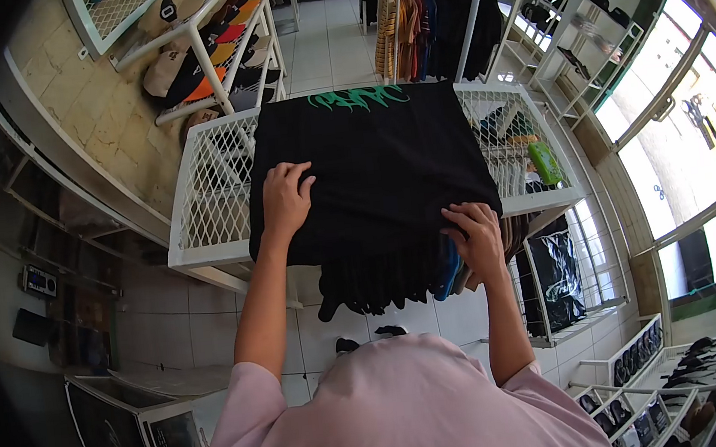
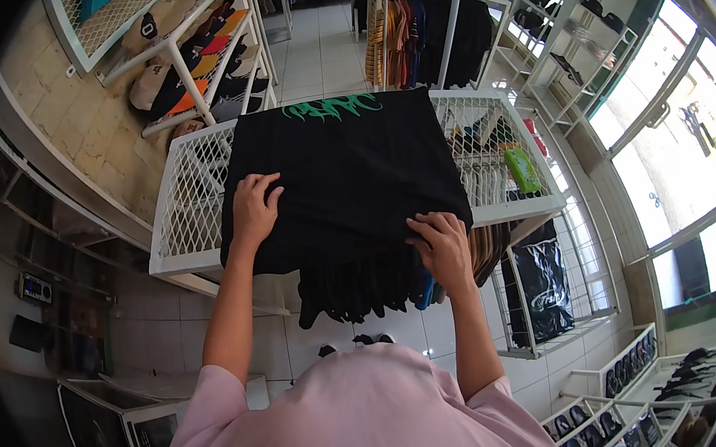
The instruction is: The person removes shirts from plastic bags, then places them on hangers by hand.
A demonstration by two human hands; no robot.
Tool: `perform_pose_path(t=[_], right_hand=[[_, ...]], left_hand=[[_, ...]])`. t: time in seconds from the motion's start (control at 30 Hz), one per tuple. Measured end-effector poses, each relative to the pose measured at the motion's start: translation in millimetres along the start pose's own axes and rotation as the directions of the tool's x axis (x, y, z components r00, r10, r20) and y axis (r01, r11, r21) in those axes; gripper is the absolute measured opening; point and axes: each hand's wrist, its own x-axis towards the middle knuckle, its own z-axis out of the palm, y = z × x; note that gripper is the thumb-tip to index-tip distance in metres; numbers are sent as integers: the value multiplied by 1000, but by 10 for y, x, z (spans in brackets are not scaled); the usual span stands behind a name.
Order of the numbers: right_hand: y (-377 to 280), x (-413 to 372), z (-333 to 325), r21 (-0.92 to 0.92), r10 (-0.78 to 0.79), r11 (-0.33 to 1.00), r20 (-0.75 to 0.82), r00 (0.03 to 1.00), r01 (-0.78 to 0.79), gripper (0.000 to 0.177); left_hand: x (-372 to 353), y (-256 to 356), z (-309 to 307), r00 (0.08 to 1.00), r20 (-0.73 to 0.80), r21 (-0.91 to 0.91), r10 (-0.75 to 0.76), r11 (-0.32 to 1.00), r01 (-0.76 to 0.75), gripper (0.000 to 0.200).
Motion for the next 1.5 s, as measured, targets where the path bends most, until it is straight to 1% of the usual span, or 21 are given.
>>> perform_pose_path(t=[0.1,0.2,0.23,0.3,0.4,0.5,0.53,0.63,0.7,0.73,0.9,1.0,1.03,1.1,1.13,1.23,1.3,1.33,1.4,1.43,1.5], right_hand=[[81,-41,-18,77,54,996,-11,998,-53,26],[8,-66,-151,90,61,994,71,996,-67,16],[11,-84,-167,97,71,992,96,993,-80,14],[2,-97,-206,111,81,989,144,986,-98,12],[-38,69,-326,142,125,975,287,950,-171,17],[-95,383,-275,184,185,959,170,968,-215,23],[-56,499,-195,192,201,955,141,969,-226,24],[243,831,183,73,134,987,103,986,-142,25],[431,931,540,-58,146,988,44,988,-143,25],[440,970,634,-122,146,982,11,989,-143,25],[440,935,731,-152,180,970,-87,980,-192,24],[430,905,755,-147,185,968,-119,975,-202,23],[436,922,758,-147,179,969,-136,974,-199,23],[475,918,775,-135,208,966,-104,973,-221,30],[486,910,788,-129,222,964,-88,971,-232,35],[528,900,832,-301,220,925,-74,973,-232,52],[587,853,918,-392,213,889,-104,972,-236,58],[613,829,940,-436,209,868,-116,971,-239,61],[561,695,822,-344,221,912,-47,974,-224,58],[473,656,697,-296,219,931,-16,976,-214,56],[312,444,399,-153,154,977,46,987,-145,53]], left_hand=[[-9,12,43,999,-1,92,-45,995,45,27],[-17,46,34,997,-41,159,-65,985,71,24],[-21,23,42,997,-40,135,-63,989,68,24],[-12,-24,48,997,-47,89,-61,994,65,24],[-20,-6,51,995,-100,133,-8,991,21,27],[2,204,-109,965,-235,198,115,978,-69,24],[-17,229,-110,976,-200,203,87,978,-46,23],[-94,241,-50,995,-103,203,-7,979,27,24],[-146,217,16,995,-60,185,-80,979,90,25],[-153,215,16,995,-72,192,-74,977,87,25],[-137,210,23,990,-138,232,-15,972,47,26],[-120,265,-39,993,-24,180,-119,976,121,25],[-120,230,-3,995,-41,210,-92,973,99,27],[-148,92,126,996,-77,272,-40,961,60,34],[-150,47,167,997,-34,248,-74,965,80,39],[-115,3,191,986,82,197,-146,972,127,52],[-98,25,140,976,138,193,-169,971,141,56],[-109,37,91,980,152,120,-132,986,114,55],[-180,40,-68,984,170,-24,-59,998,64,54],[-254,47,-174,984,167,-60,-56,996,67,53],[-559,80,-395,985,164,-133,-50,989,72,51]])
